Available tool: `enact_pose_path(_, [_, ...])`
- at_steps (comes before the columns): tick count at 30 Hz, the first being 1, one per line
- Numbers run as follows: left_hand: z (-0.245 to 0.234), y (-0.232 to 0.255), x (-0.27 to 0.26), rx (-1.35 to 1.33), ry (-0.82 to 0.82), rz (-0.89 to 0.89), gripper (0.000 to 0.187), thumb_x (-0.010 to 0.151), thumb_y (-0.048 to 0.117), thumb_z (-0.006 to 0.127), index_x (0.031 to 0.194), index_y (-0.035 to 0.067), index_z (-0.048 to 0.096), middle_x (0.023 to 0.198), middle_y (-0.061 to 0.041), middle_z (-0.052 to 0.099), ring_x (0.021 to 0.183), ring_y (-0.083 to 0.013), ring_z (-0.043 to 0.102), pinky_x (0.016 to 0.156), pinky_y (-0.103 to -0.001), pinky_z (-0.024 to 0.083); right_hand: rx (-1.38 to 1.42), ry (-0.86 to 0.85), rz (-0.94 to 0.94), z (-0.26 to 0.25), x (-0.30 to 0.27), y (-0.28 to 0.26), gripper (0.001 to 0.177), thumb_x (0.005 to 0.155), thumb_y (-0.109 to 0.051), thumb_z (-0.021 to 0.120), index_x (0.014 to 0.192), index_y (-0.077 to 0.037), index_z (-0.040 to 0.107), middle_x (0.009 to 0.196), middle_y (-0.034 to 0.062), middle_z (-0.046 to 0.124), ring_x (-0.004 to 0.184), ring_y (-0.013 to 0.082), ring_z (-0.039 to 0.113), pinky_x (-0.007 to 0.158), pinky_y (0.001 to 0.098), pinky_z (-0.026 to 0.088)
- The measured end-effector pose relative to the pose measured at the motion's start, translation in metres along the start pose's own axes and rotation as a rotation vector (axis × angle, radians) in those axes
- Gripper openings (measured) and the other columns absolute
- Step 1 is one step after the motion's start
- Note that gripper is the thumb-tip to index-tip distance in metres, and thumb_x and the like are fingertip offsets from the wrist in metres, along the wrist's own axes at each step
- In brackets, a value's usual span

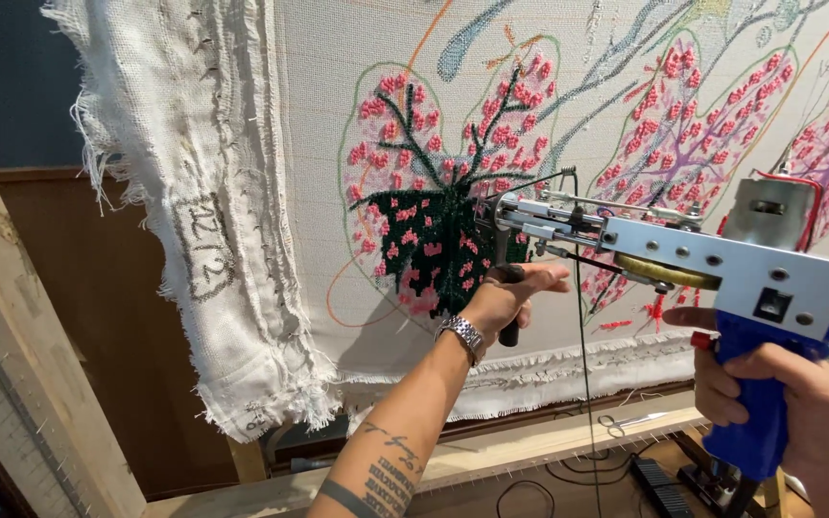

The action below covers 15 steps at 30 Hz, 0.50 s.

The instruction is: Using an electric tufting gun to punch yarn into a canvas following a floral pattern.

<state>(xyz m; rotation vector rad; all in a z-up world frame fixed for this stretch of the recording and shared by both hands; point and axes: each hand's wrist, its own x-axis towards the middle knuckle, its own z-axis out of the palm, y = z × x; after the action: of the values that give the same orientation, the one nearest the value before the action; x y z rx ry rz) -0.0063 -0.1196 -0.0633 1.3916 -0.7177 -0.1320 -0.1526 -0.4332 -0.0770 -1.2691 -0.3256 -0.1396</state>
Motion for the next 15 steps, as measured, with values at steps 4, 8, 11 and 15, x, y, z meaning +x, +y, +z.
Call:
enact_pose_path(4, [0.006,0.014,-0.005,0.019,0.151,-0.028,0.035,0.09,0.042,0.076,0.11,0.015,0.081,0.1,-0.003,0.08,0.047,-0.0035,0.046,0.045,-0.023,0.042,0.045,-0.086,0.002,0.014,0.006,-0.009,0.053,0.088,-0.009,0.057,0.135,0.014,0.053,0.07,0.0113,0.047,0.055,0.0194,0.046,0.05,0.0357,0.04])
enact_pose_path(8, [0.003,0.01,-0.004,0.002,0.177,-0.04,0.033,0.088,0.041,0.075,0.109,0.017,0.081,0.1,-0.002,0.08,0.045,-0.0024,0.045,0.044,-0.022,0.041,0.036,-0.074,0.0,0.004,0.01,-0.003,0.05,0.087,-0.009,0.056,0.13,0.018,0.054,0.07,0.0116,0.047,0.054,0.0192,0.045,0.049,0.0354,0.039])
enact_pose_path(11, [0.002,0.004,-0.001,-0.018,0.151,0.02,0.032,0.089,0.041,0.075,0.108,0.016,0.081,0.099,-0.002,0.08,0.045,-0.0026,0.046,0.043,-0.022,0.041,0.026,-0.038,0.037,0.002,0.011,-0.003,0.04,0.092,-0.007,0.055,0.119,0.02,0.044,0.073,0.0147,0.047,0.057,0.0228,0.045,0.05,0.0394,0.039])
enact_pose_path(15, [0.0,0.006,0.0,0.004,0.192,0.016,0.03,0.091,0.04,0.075,0.102,0.013,0.081,0.096,-0.003,0.08,0.043,-0.0026,0.045,0.041,-0.023,0.04,0.032,-0.14,0.032,0.032,0.011,-0.015,0.058,0.088,-0.009,0.054,0.14,0.018,0.052,0.069,0.0092,0.047,0.055,0.0191,0.046,0.05,0.0337,0.039])
